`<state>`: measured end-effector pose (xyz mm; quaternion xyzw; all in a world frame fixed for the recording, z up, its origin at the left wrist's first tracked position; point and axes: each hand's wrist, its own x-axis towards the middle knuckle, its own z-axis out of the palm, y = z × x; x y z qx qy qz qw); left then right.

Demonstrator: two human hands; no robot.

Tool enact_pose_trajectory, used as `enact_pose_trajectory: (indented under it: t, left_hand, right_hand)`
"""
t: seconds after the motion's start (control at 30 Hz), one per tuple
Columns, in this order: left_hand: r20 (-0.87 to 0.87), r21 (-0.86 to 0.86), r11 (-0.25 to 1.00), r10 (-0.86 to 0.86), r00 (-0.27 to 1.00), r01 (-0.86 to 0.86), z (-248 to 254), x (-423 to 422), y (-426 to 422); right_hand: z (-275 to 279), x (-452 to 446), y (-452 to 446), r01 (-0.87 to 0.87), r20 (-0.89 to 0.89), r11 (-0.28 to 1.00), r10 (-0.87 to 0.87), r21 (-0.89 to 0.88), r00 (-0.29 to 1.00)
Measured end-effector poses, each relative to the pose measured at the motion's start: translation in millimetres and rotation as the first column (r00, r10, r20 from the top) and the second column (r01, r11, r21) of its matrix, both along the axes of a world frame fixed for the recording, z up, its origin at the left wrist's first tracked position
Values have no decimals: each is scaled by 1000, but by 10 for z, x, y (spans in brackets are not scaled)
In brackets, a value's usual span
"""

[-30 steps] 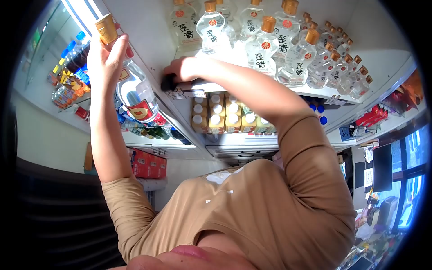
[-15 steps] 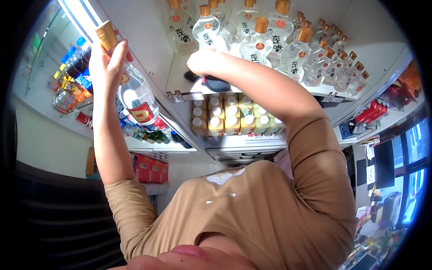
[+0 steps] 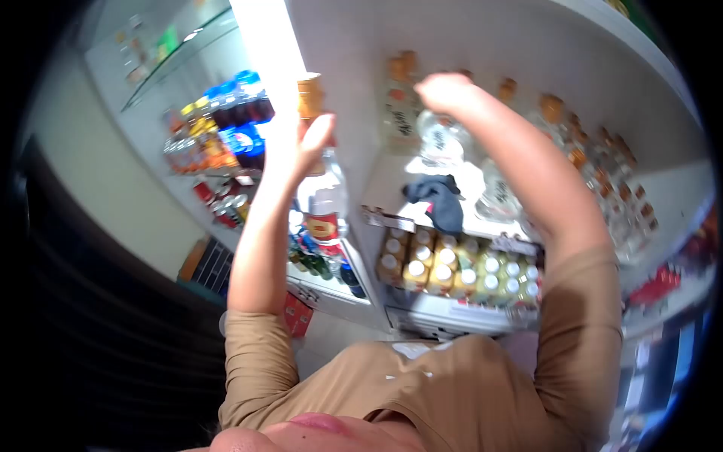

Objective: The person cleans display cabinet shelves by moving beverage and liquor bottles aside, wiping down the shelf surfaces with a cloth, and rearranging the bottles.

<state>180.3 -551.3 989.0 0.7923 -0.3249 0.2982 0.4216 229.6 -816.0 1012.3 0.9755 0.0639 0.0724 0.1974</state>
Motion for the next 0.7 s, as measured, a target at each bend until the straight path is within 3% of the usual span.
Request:
enact_pose_trajectory:
  t: [0.07, 0.1, 0.17, 0.27, 0.43, 0.5, 0.57, 0.7]
  left_hand:
    - [-15, -31, 998, -58, 998, 58, -5, 16, 11]
    - [45, -20, 999, -30, 999, 31, -51, 94, 12]
    - [219, 3, 1000, 29, 975, -31, -108, 196, 3]
    - [203, -58, 998, 43, 978, -32, -116, 187, 17]
    - [95, 71, 996, 43, 995, -50, -48, 88, 7]
    - [34, 63, 997, 33, 999, -35, -18, 45, -3]
    - [47, -50, 998, -22, 999, 24, -94, 131, -26]
    - [-51, -89, 987, -141, 989, 136, -97, 121, -29]
  right_hand:
    - [-112, 493, -369, -66, -125, 996, 57, -67, 991]
    - [-54, 456, -400, -95, -124, 992, 105, 85, 987]
    - [5, 465, -455, -81, -180, 978, 117, 194, 977]
    - [76, 488, -507, 39, -297, 943, 65, 329, 953]
    - [106, 381, -738, 117, -382, 908, 50, 401, 923]
    - [139, 218, -692, 151, -378, 936, -22, 317, 926]
    - [169, 90, -699, 221, -387, 899, -64, 377, 920]
    - [252, -133, -715, 242, -403, 878, -62, 413, 913]
